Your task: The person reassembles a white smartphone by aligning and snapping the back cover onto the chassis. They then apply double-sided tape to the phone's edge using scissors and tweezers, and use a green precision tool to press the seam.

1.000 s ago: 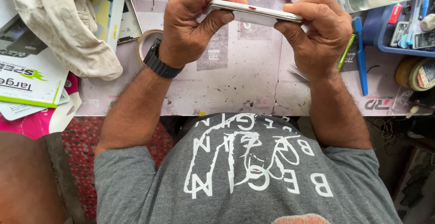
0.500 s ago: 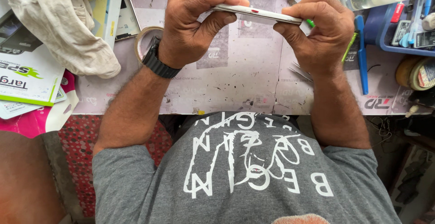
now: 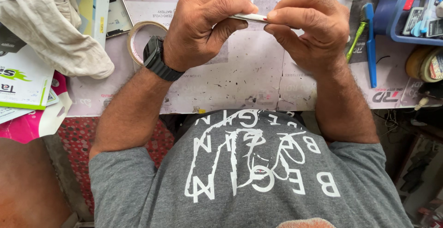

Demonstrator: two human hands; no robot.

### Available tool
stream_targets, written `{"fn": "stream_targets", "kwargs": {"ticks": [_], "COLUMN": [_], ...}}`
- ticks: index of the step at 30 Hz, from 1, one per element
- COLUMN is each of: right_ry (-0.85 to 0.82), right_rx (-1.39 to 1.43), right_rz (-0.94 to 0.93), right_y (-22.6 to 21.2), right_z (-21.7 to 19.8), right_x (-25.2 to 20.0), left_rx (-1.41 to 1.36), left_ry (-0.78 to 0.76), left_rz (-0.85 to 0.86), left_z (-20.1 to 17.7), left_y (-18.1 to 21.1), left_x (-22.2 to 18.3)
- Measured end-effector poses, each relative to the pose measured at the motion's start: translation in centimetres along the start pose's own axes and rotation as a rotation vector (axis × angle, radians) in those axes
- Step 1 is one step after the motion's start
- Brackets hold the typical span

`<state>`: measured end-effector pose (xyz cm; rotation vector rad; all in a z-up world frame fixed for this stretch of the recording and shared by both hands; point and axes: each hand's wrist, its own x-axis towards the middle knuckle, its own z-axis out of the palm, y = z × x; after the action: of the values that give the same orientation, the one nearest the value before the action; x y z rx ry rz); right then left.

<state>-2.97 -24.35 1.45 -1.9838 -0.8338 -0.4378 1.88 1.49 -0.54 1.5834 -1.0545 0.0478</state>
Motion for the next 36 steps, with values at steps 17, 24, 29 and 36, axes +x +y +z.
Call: {"fn": "stream_targets", "kwargs": {"ticks": [17,24,29,36], "right_ry": [-0.020,-0.012,-0.022,-0.021], "right_rx": [-0.042,-0.095,-0.173,-0.253], "right_rz": [0.017,-0.049,-0.096,-0.111], "right_y": [-0.49,0.02,0.06,-0.38], "right_z": [0.24,0.38,0.48,0.50], "right_x": [0.27,0.19,0.08,0.04], "left_rx": [-0.035,-0.035,-0.024,-0.031], "left_ry": [0.005,-0.003,0.001,0.006], "left_rz": [-0.052,-0.037,-0.039,-0.027], "left_z": [-0.04,-0.07,0.14,0.20], "left_y": [0.29,0.13,-0.08,-0.08], "left_x": [-0.05,0.00,-0.02,-0.05]}}
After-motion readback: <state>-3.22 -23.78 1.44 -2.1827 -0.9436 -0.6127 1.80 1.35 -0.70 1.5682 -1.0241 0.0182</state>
